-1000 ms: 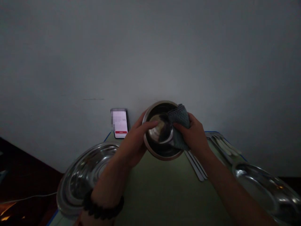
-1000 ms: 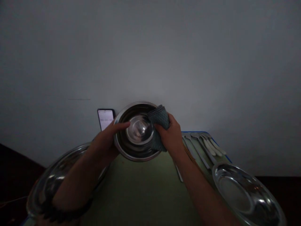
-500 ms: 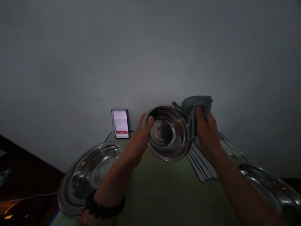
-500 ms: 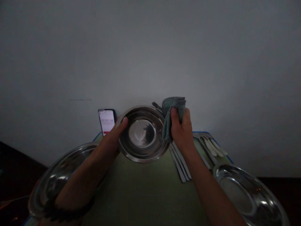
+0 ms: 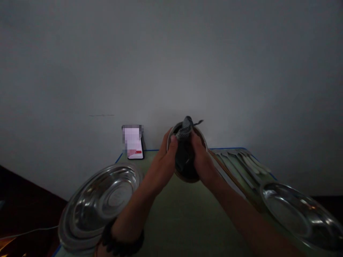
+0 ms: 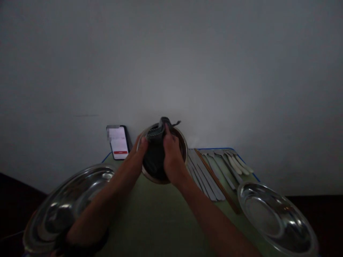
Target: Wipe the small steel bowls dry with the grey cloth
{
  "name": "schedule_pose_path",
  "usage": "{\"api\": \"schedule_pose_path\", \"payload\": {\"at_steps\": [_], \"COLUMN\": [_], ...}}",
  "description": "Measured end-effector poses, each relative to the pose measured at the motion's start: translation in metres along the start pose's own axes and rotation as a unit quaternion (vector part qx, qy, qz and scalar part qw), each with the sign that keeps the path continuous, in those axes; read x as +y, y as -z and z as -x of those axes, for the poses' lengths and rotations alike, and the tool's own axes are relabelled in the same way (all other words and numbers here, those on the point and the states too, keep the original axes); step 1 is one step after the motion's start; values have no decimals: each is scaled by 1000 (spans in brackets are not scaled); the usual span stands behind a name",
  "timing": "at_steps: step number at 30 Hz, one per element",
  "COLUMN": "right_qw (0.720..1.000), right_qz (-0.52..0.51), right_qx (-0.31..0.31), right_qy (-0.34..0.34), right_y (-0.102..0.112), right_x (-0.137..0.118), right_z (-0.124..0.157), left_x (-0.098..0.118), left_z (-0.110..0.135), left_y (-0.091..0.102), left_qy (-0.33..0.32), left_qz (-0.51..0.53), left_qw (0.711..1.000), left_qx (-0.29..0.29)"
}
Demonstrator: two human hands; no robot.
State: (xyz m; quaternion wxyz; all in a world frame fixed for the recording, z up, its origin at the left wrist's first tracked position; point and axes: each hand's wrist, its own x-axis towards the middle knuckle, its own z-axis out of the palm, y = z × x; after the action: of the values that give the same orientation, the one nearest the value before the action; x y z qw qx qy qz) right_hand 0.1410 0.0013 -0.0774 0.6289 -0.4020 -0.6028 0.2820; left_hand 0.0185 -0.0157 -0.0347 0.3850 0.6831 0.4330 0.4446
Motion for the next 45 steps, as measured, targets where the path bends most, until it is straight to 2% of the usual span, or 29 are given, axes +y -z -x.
{"api": "schedule_pose_path", "payload": {"at_steps": [3, 5, 8, 12, 14, 16, 18, 20, 23, 25, 27, 29, 32, 34, 38, 42, 45], "right_qw": [993, 988, 983, 958, 939, 912, 884, 864, 855, 861, 872, 883, 896, 898, 892, 892, 886], "right_qz": [102, 124, 105, 72, 106, 192, 305, 398, 447, 425, 372, 300, 189, 154, 177, 211, 248], "right_qx": [1, -23, -114, -250, -299, -336, -327, -276, -224, -247, -296, -343, -382, -398, -411, -388, -377], "right_qy": [65, 90, 97, 122, 135, 141, 139, 136, 139, 132, 116, 113, 126, 107, 72, 97, 101], "right_y": [-4, -5, -6, 1, 8, 14, 20, 23, 26, 26, 25, 21, 17, 16, 18, 20, 32], "right_x": [-9, -13, -15, -20, -25, -29, -30, -28, -22, -21, -25, -33, -45, -50, -49, -45, -47], "right_z": [8, 11, 13, 10, 7, 5, 5, 5, 7, 8, 9, 10, 11, 12, 13, 12, 7], "left_x": [1, -1, -3, -1, 3, 7, 11, 13, 13, 11, 10, 8, 8, 8, 7, 5, 8], "left_z": [1, 0, -2, -3, -3, -1, 0, 1, 4, 4, 4, 3, 1, 1, 0, -3, -3], "left_y": [-4, -4, -2, 4, 7, 10, 12, 14, 12, 10, 8, 7, 9, 11, 15, 17, 20], "left_qy": [-22, -24, -2, 6, -4, -15, -26, -36, -41, -33, -31, -30, -28, -35, -46, -56, -32], "left_qz": [-6, -10, -3, 18, 44, 60, 57, 45, 27, 14, 10, 12, 9, -1, -28, -36, -33], "left_qw": [1000, 1000, 998, 994, 990, 987, 985, 987, 991, 996, 998, 999, 996, 992, 991, 990, 985], "left_qx": [1, 15, 61, 112, 131, 147, 160, 153, 124, 83, 46, 32, 81, 119, 122, 128, 168]}}
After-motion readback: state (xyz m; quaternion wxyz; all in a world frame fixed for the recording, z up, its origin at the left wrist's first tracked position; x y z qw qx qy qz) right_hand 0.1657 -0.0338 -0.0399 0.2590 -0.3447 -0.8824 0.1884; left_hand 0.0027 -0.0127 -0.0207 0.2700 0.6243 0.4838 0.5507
